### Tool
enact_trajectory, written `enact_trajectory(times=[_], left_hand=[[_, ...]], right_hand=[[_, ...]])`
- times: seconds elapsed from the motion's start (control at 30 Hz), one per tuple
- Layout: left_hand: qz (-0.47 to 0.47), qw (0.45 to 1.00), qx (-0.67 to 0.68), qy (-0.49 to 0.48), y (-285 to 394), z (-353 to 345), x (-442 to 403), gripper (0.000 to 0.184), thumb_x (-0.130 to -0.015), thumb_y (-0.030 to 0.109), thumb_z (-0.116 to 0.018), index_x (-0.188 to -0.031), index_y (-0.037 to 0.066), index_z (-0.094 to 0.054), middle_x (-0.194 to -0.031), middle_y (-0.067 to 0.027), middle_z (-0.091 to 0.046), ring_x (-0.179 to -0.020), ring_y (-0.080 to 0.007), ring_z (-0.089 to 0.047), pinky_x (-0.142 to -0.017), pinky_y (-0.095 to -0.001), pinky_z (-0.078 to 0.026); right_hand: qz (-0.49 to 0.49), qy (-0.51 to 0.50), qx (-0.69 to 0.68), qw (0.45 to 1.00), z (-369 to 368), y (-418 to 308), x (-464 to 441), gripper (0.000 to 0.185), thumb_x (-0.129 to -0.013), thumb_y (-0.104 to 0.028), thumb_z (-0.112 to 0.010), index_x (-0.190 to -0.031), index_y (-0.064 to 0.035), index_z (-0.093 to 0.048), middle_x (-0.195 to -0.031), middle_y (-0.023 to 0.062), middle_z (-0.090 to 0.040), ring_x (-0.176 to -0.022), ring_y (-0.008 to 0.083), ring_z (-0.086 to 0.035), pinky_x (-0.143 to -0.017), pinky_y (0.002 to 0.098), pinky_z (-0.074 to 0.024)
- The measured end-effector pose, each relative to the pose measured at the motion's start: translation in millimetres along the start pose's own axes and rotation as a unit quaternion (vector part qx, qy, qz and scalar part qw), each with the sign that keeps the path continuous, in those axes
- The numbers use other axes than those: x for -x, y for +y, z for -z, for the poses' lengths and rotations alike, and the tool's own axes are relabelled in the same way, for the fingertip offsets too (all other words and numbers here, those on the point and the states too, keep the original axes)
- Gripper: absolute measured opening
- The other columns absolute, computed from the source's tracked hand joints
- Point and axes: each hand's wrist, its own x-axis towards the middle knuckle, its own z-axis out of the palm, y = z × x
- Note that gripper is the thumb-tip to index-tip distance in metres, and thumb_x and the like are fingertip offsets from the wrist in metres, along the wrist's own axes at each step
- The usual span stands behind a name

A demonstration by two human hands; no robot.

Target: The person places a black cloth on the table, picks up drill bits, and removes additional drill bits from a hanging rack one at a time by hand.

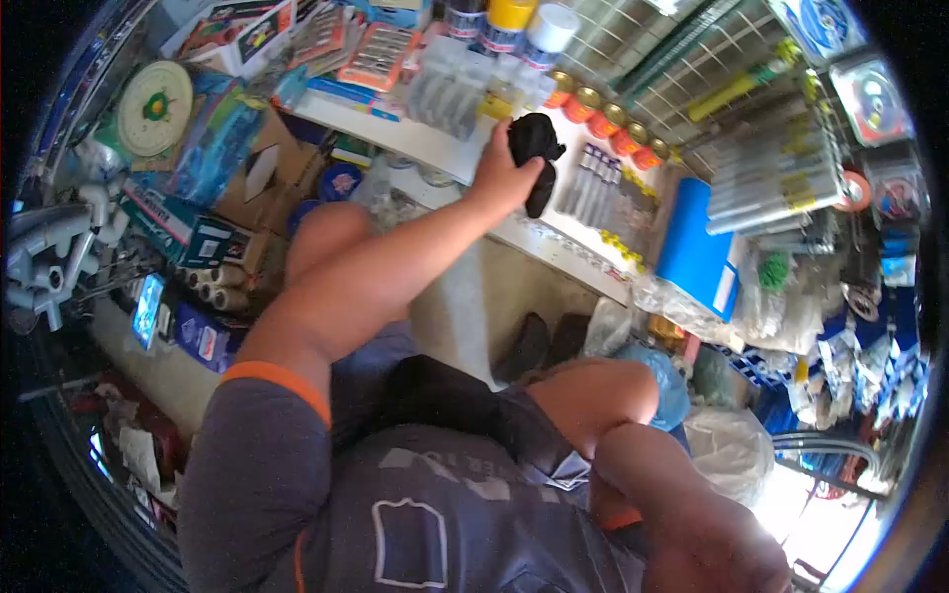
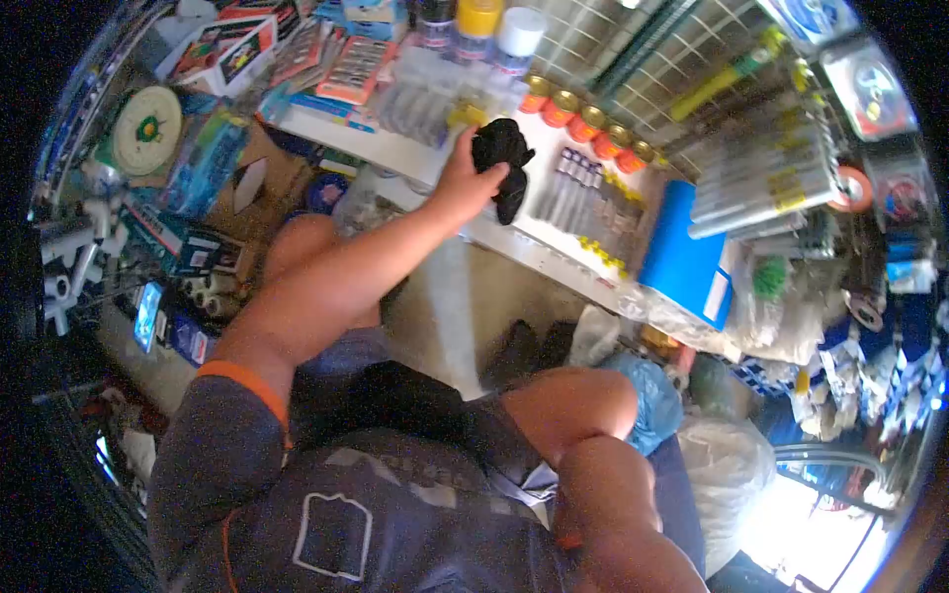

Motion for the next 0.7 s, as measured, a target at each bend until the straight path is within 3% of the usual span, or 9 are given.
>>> enact_trajectory(times=[0.07, 0.17, 0.27, 0.43, 0.47, 0.53, 0.6, 0.67, 0.7], left_hand=[[0.013, 0.999, 0.011, 0.035, -1.1, -7.4, -6.1, 0.081, -0.08, 0.015, -0.071, -0.146, 0.001, -0.026, -0.134, -0.0228, -0.049, -0.126, -0.0321, -0.048, -0.109, -0.0395, -0.035], [0.079, 0.997, -0.014, -0.002, -0.5, -12.3, -0.1, 0.09, -0.082, 0.016, -0.071, -0.151, -0.002, -0.015, -0.14, -0.0232, -0.045, -0.125, -0.0312, -0.049, -0.104, -0.0381, -0.041], [0.048, 0.996, 0.077, 0.01, -25.2, -29.6, 3.8, 0.09, -0.078, 0.019, -0.07, -0.148, -0.009, -0.02, -0.14, -0.0312, -0.039, -0.133, -0.0399, -0.039, -0.112, -0.0415, -0.032], [0.105, 0.99, 0.091, -0.019, 4.5, -13.4, 21.2, 0.09, -0.082, 0.016, -0.069, -0.152, -0.002, -0.014, -0.147, -0.0256, -0.03, -0.133, -0.0337, -0.038, -0.105, -0.0374, -0.04], [0.102, 0.989, 0.103, -0.017, 1.5, -14.3, 20.6, 0.089, -0.083, 0.016, -0.069, -0.152, 0.0, -0.014, -0.148, -0.0243, -0.029, -0.132, -0.0312, -0.039, -0.102, -0.0352, -0.043], [0.129, 0.983, 0.125, -0.021, 1.7, -9.9, 24.3, 0.088, -0.085, 0.016, -0.068, -0.152, 0.0, -0.014, -0.146, -0.0241, -0.031, -0.12, -0.0285, -0.051, -0.099, -0.0355, -0.045], [0.156, 0.976, 0.148, -0.025, 13.3, -6.4, 27.1, 0.087, -0.086, 0.015, -0.067, -0.152, -0.001, -0.013, -0.145, -0.0243, -0.033, -0.113, -0.0268, -0.057, -0.097, -0.0349, -0.047], [0.151, 0.977, 0.15, -0.015, 23.4, -3.2, 31.4, 0.085, -0.087, 0.013, -0.066, -0.152, -0.001, -0.013, -0.144, -0.0246, -0.035, -0.108, -0.0259, -0.06, -0.094, -0.0348, -0.048], [0.145, 0.975, 0.166, -0.005, 26.1, -3.7, 33.1, 0.082, -0.087, 0.012, -0.065, -0.151, 0.0, -0.015, -0.142, -0.024, -0.037, -0.105, -0.0251, -0.061, -0.092, -0.0345, -0.049]], right_hand=[[0.005, 0.034, -0.018, 0.999, 6.9, 0.1, -2.9, 0.022, -0.084, -0.01, -0.066, -0.105, -0.0024, -0.063, -0.099, 0.0091, -0.064, -0.09, 0.023, -0.062, -0.078, 0.0379, -0.0498], [0.002, 0.082, -0.043, 0.996, 20.9, 0.5, -10.0, 0.023, -0.086, -0.01, -0.064, -0.107, -0.0022, -0.063, -0.101, 0.0085, -0.065, -0.092, 0.0226, -0.062, -0.08, 0.0392, -0.0496], [0.028, 0.091, -0.043, 0.995, 29.8, 8.8, -7.3, 0.023, -0.088, -0.01, -0.062, -0.11, -0.0021, -0.062, -0.102, 0.0078, -0.065, -0.095, 0.0221, -0.062, -0.081, 0.0405, -0.0493], [0.071, 0.135, -0.059, 0.987, 33.8, 8.7, -9.7, 0.024, -0.092, -0.011, -0.058, -0.114, -0.0018, -0.061, -0.105, 0.0067, -0.067, -0.098, 0.0214, -0.063, -0.084, 0.0426, -0.0489], [0.054, 0.141, -0.084, 0.985, 38.2, 6.9, -11.7, 0.02, -0.088, -0.006, -0.062, -0.108, -0.0059, -0.064, -0.102, 0.0039, -0.066, -0.093, 0.0189, -0.063, -0.074, 0.0375, -0.0505], [-0.127, 0.102, -0.095, 0.982, 62.2, -57.6, -31.0, 0.015, -0.087, -0.004, -0.062, -0.102, -0.0066, -0.066, -0.097, 0.0023, -0.066, -0.086, 0.0153, -0.064, -0.065, 0.0311, -0.0491], [-0.099, 0.078, -0.119, 0.985, 63.5, -56.3, -32.7, 0.014, -0.085, -0.001, -0.062, -0.096, -0.0074, -0.067, -0.092, 0.0006, -0.066, -0.078, 0.0121, -0.063, -0.058, 0.026, -0.0471], [0.14, 0.072, -0.159, 0.975, 47.0, 18.3, -20.8, 0.015, -0.083, 0.002, -0.063, -0.092, -0.0085, -0.068, -0.086, -0.0011, -0.066, -0.07, 0.0094, -0.062, -0.053, 0.022, -0.0447], [0.062, 0.044, -0.157, 0.985, 48.0, 16.8, -19.1, 0.015, -0.082, 0.003, -0.063, -0.09, -0.0087, -0.068, -0.084, -0.0011, -0.066, -0.069, 0.009, -0.062, -0.052, 0.0219, -0.0445]])
